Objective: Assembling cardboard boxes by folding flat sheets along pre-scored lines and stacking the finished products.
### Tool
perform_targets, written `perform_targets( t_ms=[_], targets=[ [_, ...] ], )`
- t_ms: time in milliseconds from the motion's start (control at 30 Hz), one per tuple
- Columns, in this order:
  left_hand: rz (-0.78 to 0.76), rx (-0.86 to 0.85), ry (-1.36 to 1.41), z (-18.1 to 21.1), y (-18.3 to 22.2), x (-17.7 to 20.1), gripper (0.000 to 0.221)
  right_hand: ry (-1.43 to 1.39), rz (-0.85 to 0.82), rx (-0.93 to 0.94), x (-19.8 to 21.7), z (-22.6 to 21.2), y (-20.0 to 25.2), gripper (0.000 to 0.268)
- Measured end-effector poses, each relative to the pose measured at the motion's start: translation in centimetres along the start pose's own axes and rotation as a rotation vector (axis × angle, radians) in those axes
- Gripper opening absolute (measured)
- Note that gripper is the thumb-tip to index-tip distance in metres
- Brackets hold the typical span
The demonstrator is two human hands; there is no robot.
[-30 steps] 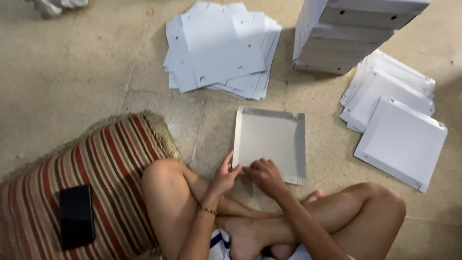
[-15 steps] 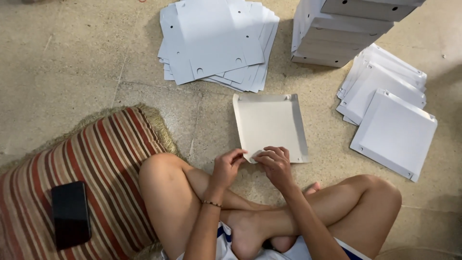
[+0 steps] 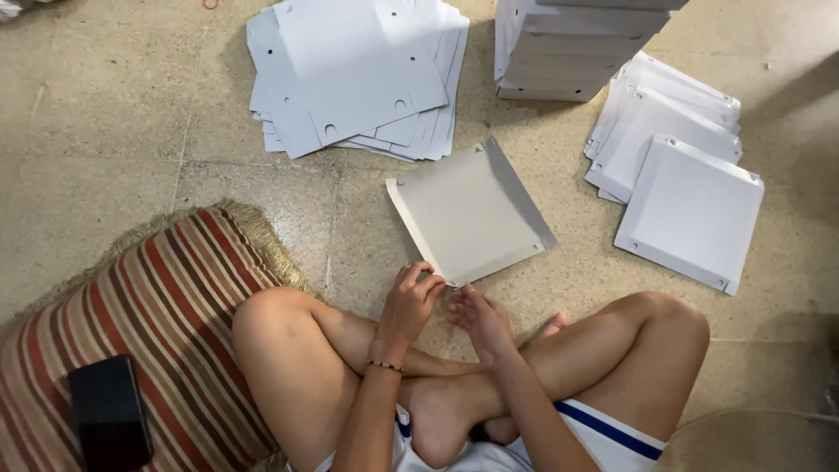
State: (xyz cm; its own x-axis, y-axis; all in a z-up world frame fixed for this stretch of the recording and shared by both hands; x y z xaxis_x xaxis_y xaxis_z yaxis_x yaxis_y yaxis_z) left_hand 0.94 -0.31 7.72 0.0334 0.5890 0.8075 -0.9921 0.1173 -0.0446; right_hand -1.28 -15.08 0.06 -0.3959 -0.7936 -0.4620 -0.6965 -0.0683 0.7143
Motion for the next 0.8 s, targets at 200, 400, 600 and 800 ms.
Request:
perform_targets(
  t_ms=[200,400,600,800],
  targets=[
    [0.006,0.01,0.001,0.5,-0.1,1.0,0.017,-0.018,-0.037,0.029,-0.4,-0.2,-0.8,0.018],
    [0.076,0.111,0.062,0.1,-0.3,0.6,0.019,0.146,0.004,0.203,-1.4,-0.7,-0.1,0.014],
    [0.21,0.076,-0.033,0.6,-0.1,-0.4,0.013,0.398,0.034,0.486,-1.8,-1.0,-0.4,0.019],
    [0.202,-0.01,-0.104,0.9,-0.3,-1.5,0.011,0.477,0.002,0.557,-1.9,-1.0,-0.6,0.021]
  ],
)
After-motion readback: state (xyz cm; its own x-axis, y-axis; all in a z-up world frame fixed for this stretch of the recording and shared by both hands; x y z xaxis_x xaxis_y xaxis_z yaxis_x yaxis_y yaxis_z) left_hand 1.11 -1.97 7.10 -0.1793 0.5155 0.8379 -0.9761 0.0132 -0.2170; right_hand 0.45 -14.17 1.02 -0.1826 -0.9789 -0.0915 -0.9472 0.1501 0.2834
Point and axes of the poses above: each hand's wrist, its own y-axis away from the middle knuckle, its own x-axis out of the back of the hand, z = x × y, the point moved 4 cm from there along -y, towards the middle knuckle, and after that the axes turned 11 degrees about -y, right-handed, at the moved point
